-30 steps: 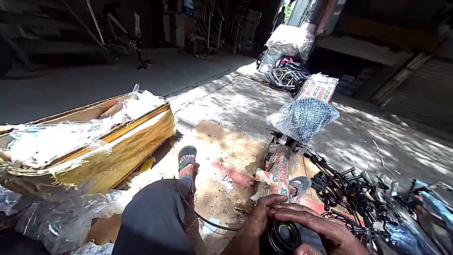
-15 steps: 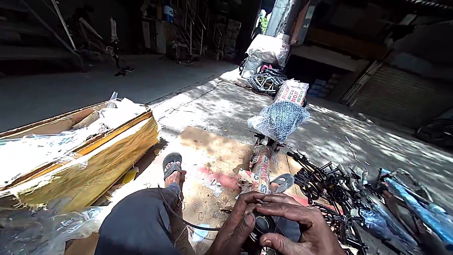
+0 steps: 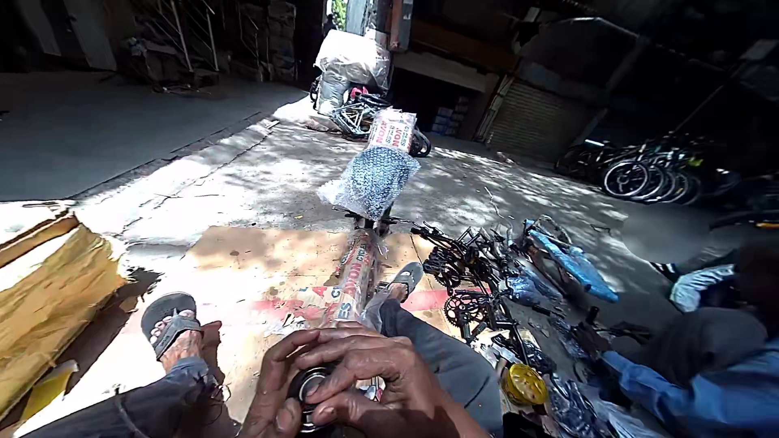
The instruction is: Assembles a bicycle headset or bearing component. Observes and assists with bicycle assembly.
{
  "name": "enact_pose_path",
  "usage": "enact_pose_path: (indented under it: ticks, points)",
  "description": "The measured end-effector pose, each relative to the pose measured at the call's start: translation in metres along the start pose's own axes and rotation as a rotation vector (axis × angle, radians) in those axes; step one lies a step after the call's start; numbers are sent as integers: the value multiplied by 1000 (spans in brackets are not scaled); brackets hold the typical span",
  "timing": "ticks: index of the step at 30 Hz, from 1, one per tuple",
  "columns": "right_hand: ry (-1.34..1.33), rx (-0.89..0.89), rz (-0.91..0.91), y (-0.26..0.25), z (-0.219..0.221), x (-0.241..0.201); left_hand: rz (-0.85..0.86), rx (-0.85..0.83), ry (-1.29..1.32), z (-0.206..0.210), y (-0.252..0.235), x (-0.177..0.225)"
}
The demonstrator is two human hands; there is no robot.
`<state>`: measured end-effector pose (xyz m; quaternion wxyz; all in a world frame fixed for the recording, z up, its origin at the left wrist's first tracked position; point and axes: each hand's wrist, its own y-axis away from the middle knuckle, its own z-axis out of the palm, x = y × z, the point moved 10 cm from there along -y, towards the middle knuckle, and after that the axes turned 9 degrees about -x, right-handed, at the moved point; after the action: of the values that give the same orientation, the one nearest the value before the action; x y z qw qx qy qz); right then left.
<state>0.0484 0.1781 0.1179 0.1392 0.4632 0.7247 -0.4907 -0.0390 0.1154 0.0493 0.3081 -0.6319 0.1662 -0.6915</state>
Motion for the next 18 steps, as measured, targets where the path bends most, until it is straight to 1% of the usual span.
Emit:
enact_pose_path:
  ticks: [3,4,6,9,13,15,18]
  points:
    - [-133,-96,158,-3,1,3,-35,25,-147,1,0,2]
    - [-151,-113,187,-4,0,3,-35,23,-160,2,-1,2]
    - [-153,-131,195,-4,0,2,-36,16,-131,2,0,0]
    - [-227,-115,184,-7,-1,6,-25,-4,-69,3,-2,0]
    - [-289,-81,215,-6,1,10,-24,9,-86,4,-4,4]
    - [-281,-67,232,-6,1,10,-25,14,-67,4,-4,4]
    - [-236,-110,224,-9,1,6,-33,19,-38,3,-3,4]
